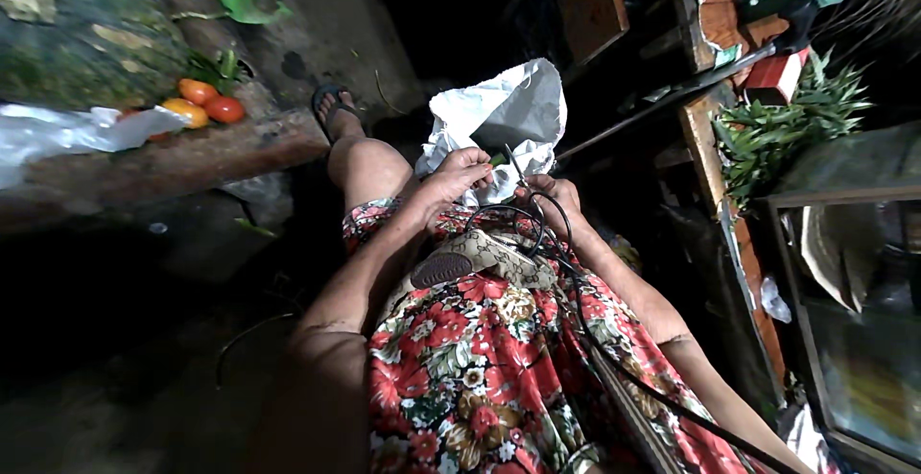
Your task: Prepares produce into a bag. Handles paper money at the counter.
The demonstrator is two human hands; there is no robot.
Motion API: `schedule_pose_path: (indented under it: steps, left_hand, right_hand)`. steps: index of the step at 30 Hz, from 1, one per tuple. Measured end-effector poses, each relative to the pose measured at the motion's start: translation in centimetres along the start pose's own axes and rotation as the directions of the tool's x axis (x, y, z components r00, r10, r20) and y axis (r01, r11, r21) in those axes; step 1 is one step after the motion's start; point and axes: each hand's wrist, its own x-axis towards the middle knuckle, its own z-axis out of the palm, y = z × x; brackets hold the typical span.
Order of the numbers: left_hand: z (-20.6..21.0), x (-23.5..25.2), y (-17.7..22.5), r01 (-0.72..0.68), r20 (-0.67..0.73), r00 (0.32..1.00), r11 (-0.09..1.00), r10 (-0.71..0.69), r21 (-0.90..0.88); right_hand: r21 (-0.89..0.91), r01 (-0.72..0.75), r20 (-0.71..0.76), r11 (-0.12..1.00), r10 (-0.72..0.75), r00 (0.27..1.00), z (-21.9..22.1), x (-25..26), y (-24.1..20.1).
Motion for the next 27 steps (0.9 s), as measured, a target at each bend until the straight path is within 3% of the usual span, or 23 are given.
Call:
schedule_pose_path:
  steps: [5,11,22,27]
  left_hand:
    - [-0.3,0.3,-0.5,-0.037,-0.046,0.998,0.998,0.034,-0.050]
    - [-0.1,0.0,0.0,-0.012,0.039,0.999,1.000,0.012,0.001]
    - [0.2,-0.1,0.4,0.028,0.057,0.998,1.000,-0.028,-0.001]
    - [0.2,-0.2,0.3,0.012,0.031,0.999,0.999,-0.013,0.034]
  right_hand:
    - [0.052,-0.087,0.092,0.995,0.082,0.992,0.1,-0.5,-0.6]
    - [0.062,-0.096,0.172,0.993,0.084,0.981,0.2,0.0,0.6]
    - [0.004,-0.080,0.097,0.997,0.080,0.992,0.4,-1.4,-0.4]
    - [-0.014,0.018,0.100,1.000,-0.017,0.995,0.2,-0.2,0.3]
